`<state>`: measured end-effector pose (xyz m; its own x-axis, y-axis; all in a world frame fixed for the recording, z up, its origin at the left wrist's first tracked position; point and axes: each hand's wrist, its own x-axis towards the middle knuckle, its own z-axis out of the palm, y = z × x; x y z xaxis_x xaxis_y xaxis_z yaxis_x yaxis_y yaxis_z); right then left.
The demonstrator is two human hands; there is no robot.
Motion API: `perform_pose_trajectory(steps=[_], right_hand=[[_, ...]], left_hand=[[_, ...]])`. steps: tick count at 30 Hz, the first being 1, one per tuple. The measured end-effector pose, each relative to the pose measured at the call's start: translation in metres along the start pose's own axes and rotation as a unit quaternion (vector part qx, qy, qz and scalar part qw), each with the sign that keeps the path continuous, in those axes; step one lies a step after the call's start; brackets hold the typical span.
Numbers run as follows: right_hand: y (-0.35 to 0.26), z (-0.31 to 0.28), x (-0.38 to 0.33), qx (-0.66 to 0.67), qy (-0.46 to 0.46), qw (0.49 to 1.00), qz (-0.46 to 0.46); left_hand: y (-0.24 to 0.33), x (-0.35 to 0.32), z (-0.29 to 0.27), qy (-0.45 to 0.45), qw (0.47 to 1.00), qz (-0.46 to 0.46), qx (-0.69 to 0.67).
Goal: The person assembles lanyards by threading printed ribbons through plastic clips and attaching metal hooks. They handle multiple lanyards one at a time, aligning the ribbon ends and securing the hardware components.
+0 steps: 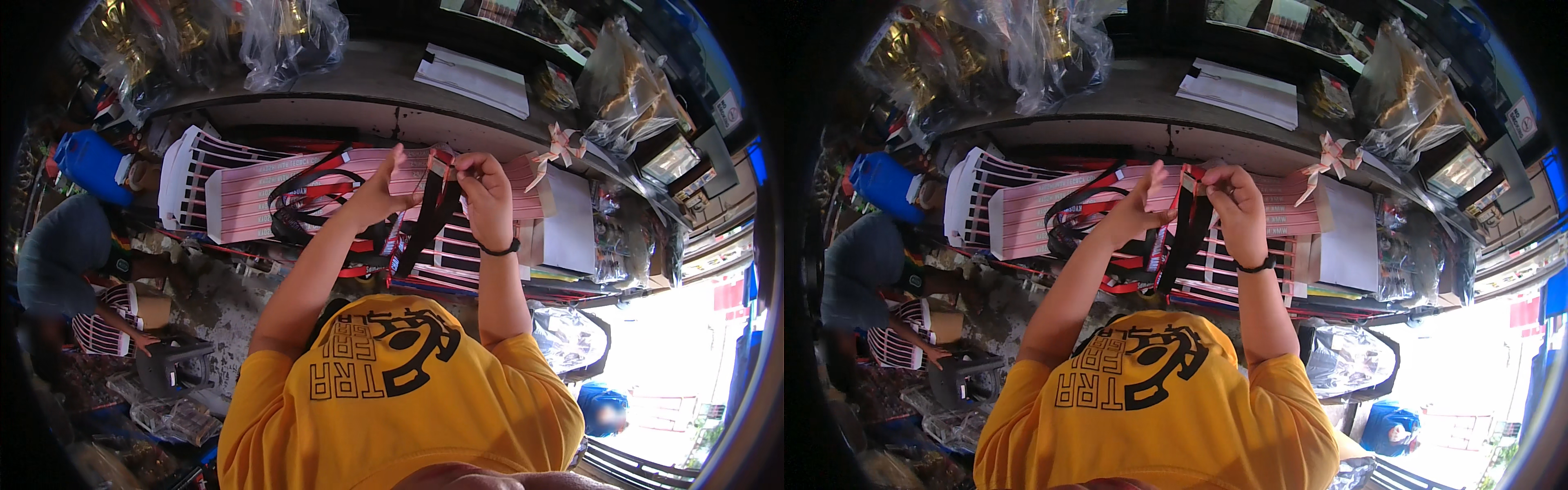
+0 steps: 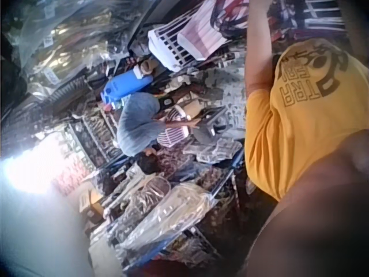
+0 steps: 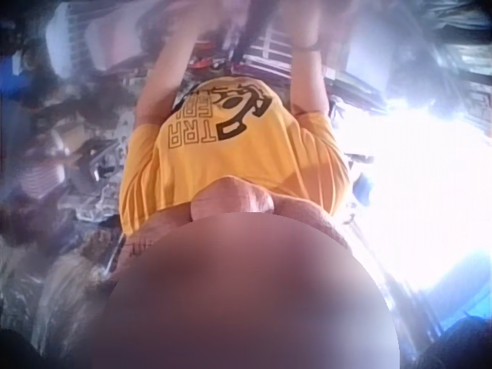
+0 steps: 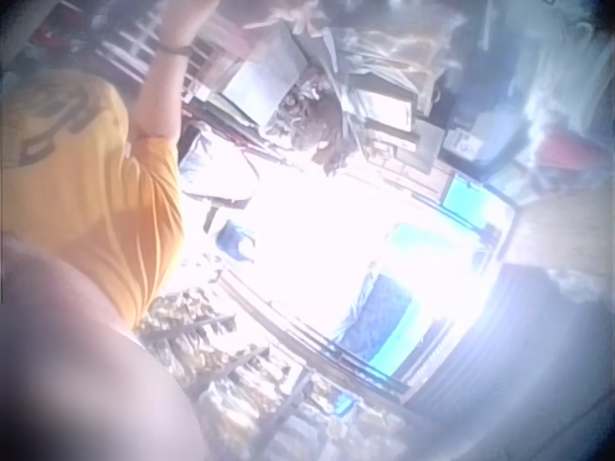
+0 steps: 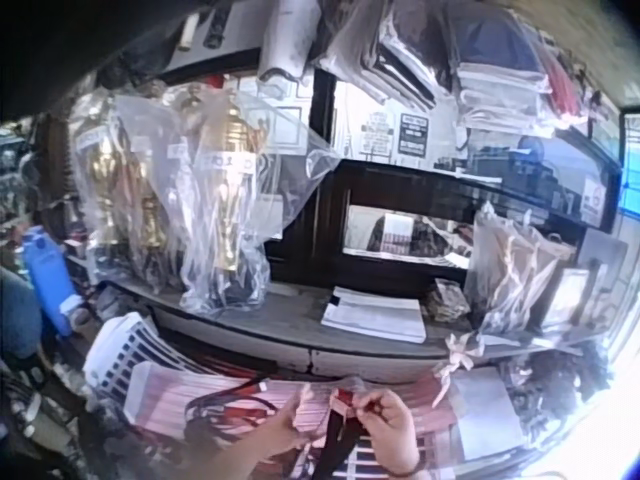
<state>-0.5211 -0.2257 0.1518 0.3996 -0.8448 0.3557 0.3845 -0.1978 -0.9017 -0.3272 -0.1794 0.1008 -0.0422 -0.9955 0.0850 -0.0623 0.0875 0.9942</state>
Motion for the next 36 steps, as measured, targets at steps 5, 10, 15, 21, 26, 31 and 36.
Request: perform_pose_trajectory(steps=[5, 10, 15, 21, 26, 31, 36], right_hand=[[-0.009, -0.001, 0.005, 0.16, -0.023, 0.983, 0.09], [-0.002, -0.008, 0.01, 0.268, -0.021, 0.957, 0.109], [0.003, -0.015, 0.013, 0.318, -0.071, 0.935, 0.144], [0.007, -0.02, 0.02, 0.431, -0.104, 0.882, 0.163], [0.018, -0.037, 0.029, 0.371, -0.011, 0.924, 0.091], [0.027, -0.028, 0.036, 0.022, 0.065, 0.998, 0.004], [0.008, 0.02, 0.043, -0.488, 0.065, 0.846, -0.206]], left_hand=[[-0.007, 0.017, -0.008, -0.155, 0.94, -0.048, -0.299], [-0.001, 0.021, 0.006, -0.172, 0.959, -0.056, -0.219], [-0.007, 0.042, 0.016, -0.178, 0.942, -0.01, -0.286], [-0.001, 0.045, 0.014, -0.236, 0.936, -0.054, -0.254], [0.022, 0.029, -0.005, -0.065, 0.995, 0.003, -0.08], [0.038, 0.019, -0.025, -0.034, 0.999, -0.014, -0.038], [0.059, 0.017, -0.032, 0.013, 0.985, 0.073, 0.156]])
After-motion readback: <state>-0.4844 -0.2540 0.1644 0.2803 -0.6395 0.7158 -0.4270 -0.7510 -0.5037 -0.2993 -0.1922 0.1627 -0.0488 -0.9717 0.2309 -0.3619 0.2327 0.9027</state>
